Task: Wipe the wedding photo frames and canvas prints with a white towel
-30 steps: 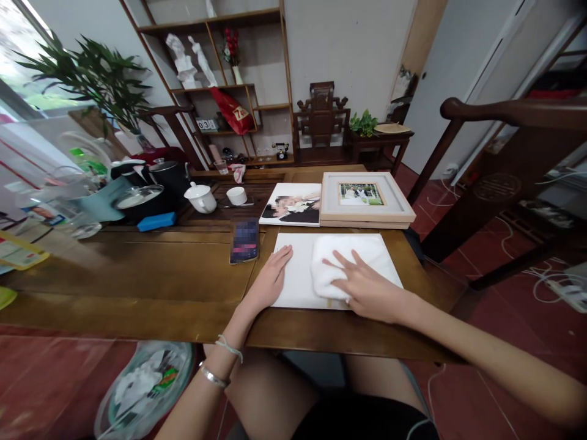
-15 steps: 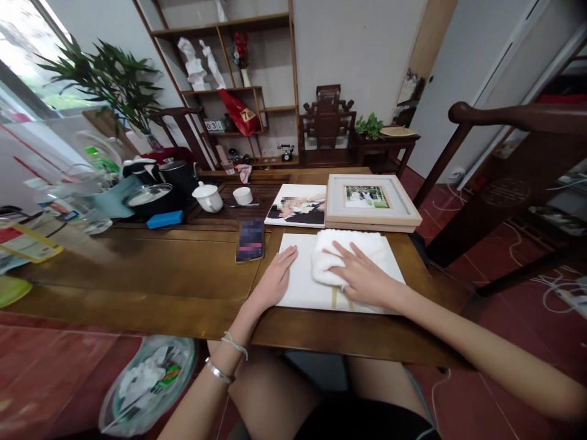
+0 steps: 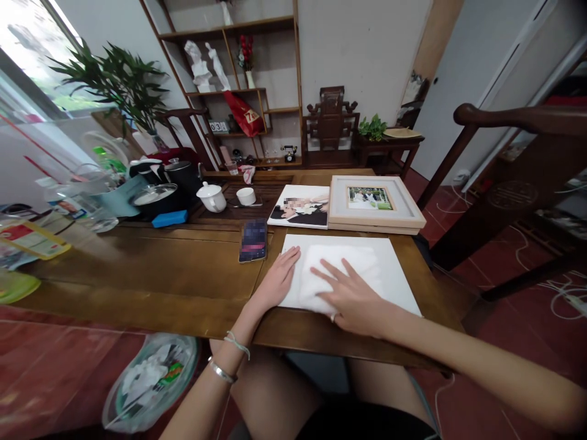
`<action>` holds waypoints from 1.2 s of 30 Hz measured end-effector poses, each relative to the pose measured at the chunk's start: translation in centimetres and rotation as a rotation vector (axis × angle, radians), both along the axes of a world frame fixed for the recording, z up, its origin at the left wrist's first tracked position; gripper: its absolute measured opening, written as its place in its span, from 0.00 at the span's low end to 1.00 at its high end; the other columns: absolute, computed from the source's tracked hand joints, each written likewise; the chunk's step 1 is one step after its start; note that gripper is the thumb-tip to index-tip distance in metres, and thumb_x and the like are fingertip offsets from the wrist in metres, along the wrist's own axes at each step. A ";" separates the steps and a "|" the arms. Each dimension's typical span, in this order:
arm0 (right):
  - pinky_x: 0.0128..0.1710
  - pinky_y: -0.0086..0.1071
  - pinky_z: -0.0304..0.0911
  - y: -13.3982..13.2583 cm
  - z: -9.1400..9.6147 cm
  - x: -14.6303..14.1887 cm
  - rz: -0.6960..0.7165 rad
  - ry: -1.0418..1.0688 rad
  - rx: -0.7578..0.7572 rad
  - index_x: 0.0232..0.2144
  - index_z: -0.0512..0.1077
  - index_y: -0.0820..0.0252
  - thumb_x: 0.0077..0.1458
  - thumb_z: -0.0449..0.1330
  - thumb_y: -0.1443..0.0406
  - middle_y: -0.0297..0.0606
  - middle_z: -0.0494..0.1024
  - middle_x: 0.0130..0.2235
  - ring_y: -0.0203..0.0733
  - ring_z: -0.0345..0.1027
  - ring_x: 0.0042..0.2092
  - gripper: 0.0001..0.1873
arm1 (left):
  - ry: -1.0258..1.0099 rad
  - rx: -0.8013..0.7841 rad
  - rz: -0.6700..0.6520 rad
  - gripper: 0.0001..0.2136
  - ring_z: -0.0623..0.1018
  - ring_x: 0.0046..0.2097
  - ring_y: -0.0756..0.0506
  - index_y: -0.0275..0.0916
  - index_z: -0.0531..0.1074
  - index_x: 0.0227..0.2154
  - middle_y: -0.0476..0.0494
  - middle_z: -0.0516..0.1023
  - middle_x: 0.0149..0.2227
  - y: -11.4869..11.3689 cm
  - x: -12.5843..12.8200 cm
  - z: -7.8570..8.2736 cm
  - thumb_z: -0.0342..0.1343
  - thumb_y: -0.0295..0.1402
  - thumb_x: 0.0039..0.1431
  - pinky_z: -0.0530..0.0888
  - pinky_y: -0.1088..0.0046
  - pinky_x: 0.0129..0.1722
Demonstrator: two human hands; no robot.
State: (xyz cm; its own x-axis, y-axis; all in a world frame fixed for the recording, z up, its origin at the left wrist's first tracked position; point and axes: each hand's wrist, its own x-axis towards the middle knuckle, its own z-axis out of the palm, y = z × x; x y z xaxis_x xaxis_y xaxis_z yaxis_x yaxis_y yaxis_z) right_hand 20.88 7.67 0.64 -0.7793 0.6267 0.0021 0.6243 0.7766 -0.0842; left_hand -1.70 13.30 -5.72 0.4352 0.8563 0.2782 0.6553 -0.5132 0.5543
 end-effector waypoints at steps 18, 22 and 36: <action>0.60 0.63 0.39 -1.9 0.2 -0.6 0.040 -0.025 -0.009 0.50 0.72 0.56 0.54 0.58 0.60 0.51 0.55 0.65 0.64 0.39 0.66 0.21 | 0.097 -0.017 0.005 0.22 0.55 0.67 0.42 0.33 0.59 0.60 0.36 0.57 0.65 -0.3 0.1 0.6 0.38 0.31 0.65 0.51 0.54 0.66; 0.58 0.63 0.42 4.4 0.1 -1.1 -0.117 -0.092 0.096 0.56 0.67 0.62 0.56 0.56 0.62 0.55 0.56 0.64 0.66 0.42 0.65 0.26 | 0.094 -0.006 0.001 0.22 0.56 0.67 0.43 0.34 0.59 0.60 0.37 0.58 0.65 -0.3 0.2 0.6 0.39 0.31 0.65 0.52 0.55 0.66; 0.61 0.59 0.38 -2.7 -0.3 -1.1 0.135 -0.006 0.053 0.45 0.76 0.60 0.51 0.61 0.60 0.53 0.53 0.65 0.67 0.39 0.66 0.19 | 0.092 0.000 -0.010 0.22 0.55 0.67 0.44 0.36 0.59 0.61 0.38 0.58 0.65 -0.2 0.0 0.4 0.38 0.32 0.66 0.52 0.56 0.66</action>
